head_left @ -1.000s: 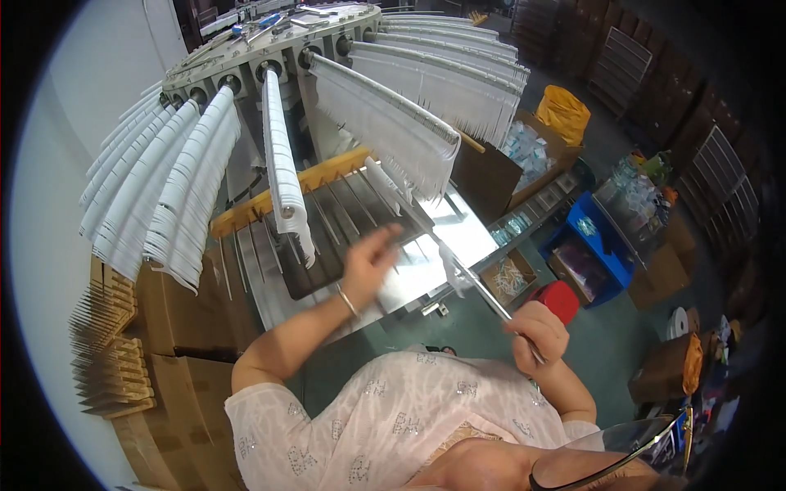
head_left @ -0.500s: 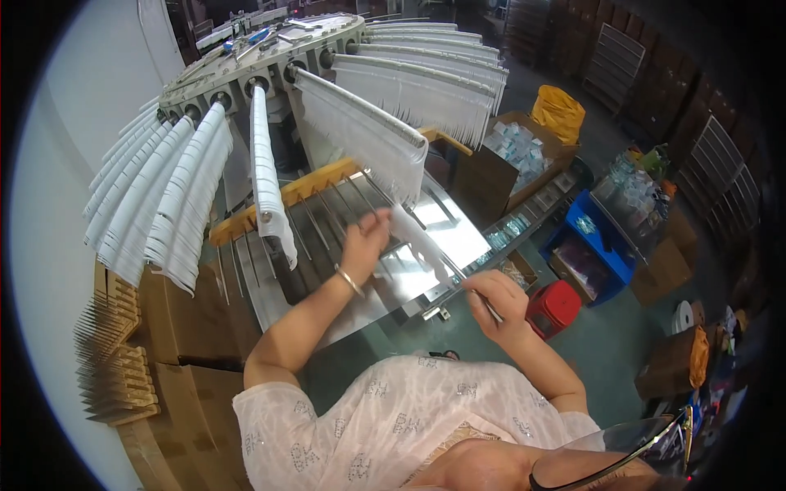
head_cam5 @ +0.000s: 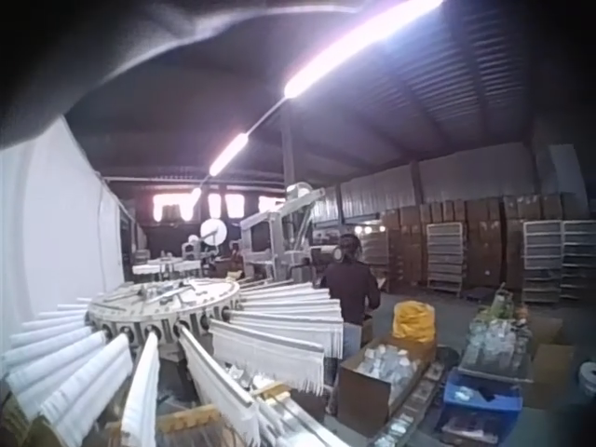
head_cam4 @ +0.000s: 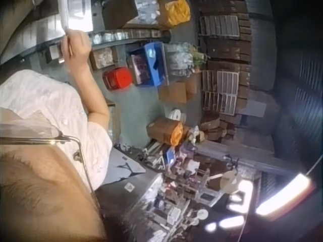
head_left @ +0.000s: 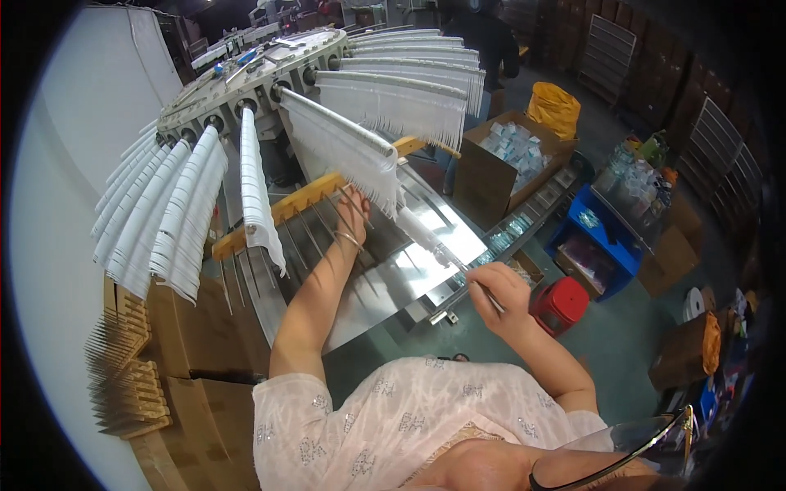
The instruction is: Loading component tubes into a rotary assembly machine and sorting packaged items on a production line.
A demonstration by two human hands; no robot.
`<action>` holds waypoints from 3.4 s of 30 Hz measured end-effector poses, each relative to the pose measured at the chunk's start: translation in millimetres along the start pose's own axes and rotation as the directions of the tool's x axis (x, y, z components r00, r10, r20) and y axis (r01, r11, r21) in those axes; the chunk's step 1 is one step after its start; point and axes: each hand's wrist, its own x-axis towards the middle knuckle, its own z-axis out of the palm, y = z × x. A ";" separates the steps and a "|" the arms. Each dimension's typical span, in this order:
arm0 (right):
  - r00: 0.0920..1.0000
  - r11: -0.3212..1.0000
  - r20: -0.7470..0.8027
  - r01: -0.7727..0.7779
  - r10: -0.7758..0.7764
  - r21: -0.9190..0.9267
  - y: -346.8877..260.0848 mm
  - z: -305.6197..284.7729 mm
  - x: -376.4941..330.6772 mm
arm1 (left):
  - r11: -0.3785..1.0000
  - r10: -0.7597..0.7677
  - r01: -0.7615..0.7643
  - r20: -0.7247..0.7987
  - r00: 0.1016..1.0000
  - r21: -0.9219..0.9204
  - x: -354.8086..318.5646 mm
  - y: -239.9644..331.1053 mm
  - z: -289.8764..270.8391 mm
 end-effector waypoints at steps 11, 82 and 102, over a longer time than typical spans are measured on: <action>0.997 0.996 -0.077 -0.007 0.013 0.084 -3.3 -33.2 -42.6 | 0.213 0.380 -0.543 0.443 0.812 0.812 -59.0 -14.8 3.0; 0.769 0.315 0.332 -0.555 0.546 0.770 432.9 -173.4 88.6 | 0.047 0.586 -0.623 0.483 0.650 0.781 153.5 -112.2 233.6; 0.847 0.418 0.350 -0.508 0.400 0.753 586.5 -110.5 234.1 | 0.739 0.495 -0.354 -0.106 0.862 0.573 213.6 -118.2 250.7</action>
